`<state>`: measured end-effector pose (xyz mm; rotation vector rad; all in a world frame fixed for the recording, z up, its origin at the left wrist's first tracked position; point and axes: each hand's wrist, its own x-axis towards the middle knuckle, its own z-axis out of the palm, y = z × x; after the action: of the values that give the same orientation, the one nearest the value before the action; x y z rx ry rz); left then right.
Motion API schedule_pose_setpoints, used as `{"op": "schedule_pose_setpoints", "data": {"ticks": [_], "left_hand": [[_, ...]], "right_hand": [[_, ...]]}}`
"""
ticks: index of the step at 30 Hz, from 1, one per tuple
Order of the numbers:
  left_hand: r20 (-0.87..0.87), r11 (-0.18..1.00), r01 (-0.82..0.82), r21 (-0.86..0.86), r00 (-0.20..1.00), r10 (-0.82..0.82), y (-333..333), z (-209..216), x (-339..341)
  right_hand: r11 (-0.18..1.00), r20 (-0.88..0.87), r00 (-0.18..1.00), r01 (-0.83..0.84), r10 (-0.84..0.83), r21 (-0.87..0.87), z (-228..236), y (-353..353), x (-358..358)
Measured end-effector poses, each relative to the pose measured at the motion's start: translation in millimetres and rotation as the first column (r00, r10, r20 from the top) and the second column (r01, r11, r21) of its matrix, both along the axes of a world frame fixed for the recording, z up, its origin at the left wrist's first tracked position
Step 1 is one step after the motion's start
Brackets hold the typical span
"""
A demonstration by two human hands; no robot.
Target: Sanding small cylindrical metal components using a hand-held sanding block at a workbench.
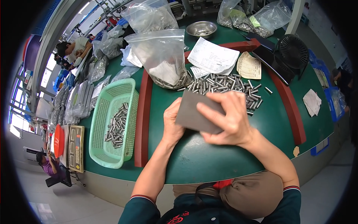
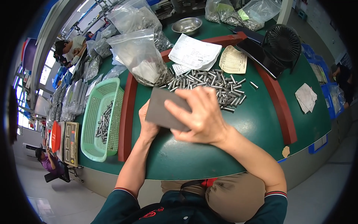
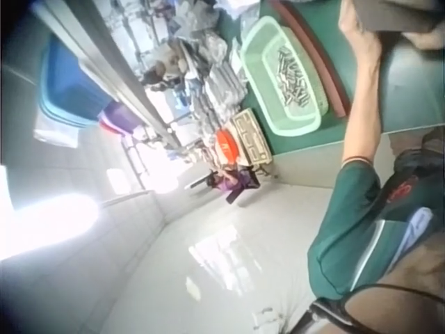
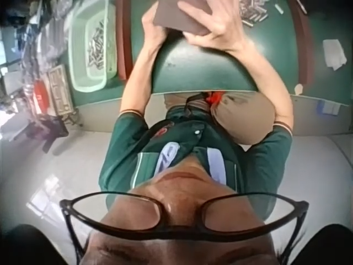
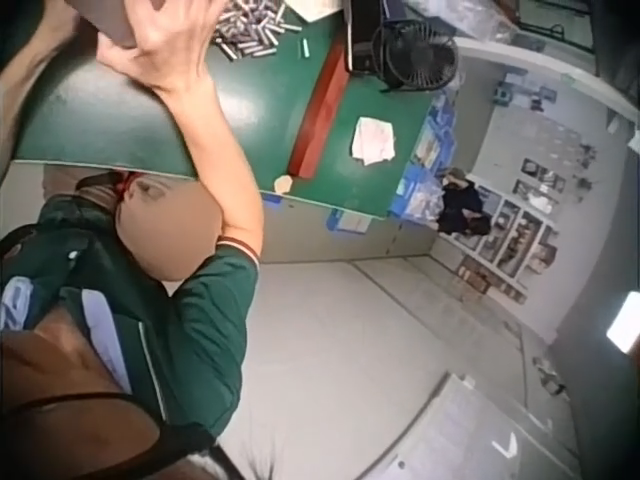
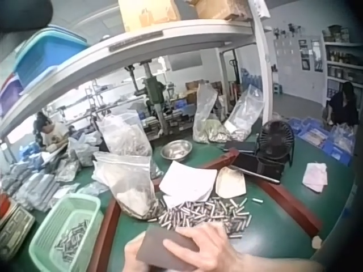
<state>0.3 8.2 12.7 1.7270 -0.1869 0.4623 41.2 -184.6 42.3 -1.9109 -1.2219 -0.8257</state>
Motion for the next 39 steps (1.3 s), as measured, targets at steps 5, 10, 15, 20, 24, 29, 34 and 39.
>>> {"op": "schedule_pose_setpoints", "data": {"ticks": [5,10,15,20,24,29,34,39], "left_hand": [[0.021,0.998,0.023,0.052,0.999,-0.024,2.8,0.8,0.6],[-0.003,0.994,0.028,0.108,1.0,-0.028,-1.3,3.2,0.6],[-0.117,0.998,-0.051,0.033,0.992,0.055,-0.7,-4.8,-5.9],[-0.004,0.996,-0.008,0.093,1.0,0.009,1.2,-0.2,-1.8],[0.033,0.998,-0.042,-0.044,0.998,0.044,-5.3,-0.2,-1.6],[0.029,0.997,-0.05,0.06,0.998,0.049,5.4,-2.1,-2.2],[0.046,0.999,-0.017,0.034,0.999,0.015,-1.9,1.4,0.4],[0.041,0.996,-0.043,-0.083,0.998,0.046,-11.5,6.4,1.6]], "right_hand": [[0.981,-0.031,0.982,0.188,-0.186,0.049,0.9,-11.6,8.2],[0.937,-0.1,0.941,0.334,-0.324,0.102,-6.8,-4.2,24.5],[0.998,0.011,0.999,-0.033,0.032,0.045,0.8,5.0,-9.8],[0.907,-0.137,0.908,0.41,-0.397,0.09,-1.3,-14.8,29.7],[0.997,-0.014,0.997,-0.077,0.077,0.004,3.7,0.6,-5.7],[0.951,-0.136,0.947,0.301,-0.29,0.068,3.2,-21.0,21.7],[0.986,-0.177,0.971,0.167,-0.161,0.018,1.9,-12.0,17.0],[0.997,-0.136,0.988,-0.068,0.07,0.019,16.2,-11.9,6.3]]}}
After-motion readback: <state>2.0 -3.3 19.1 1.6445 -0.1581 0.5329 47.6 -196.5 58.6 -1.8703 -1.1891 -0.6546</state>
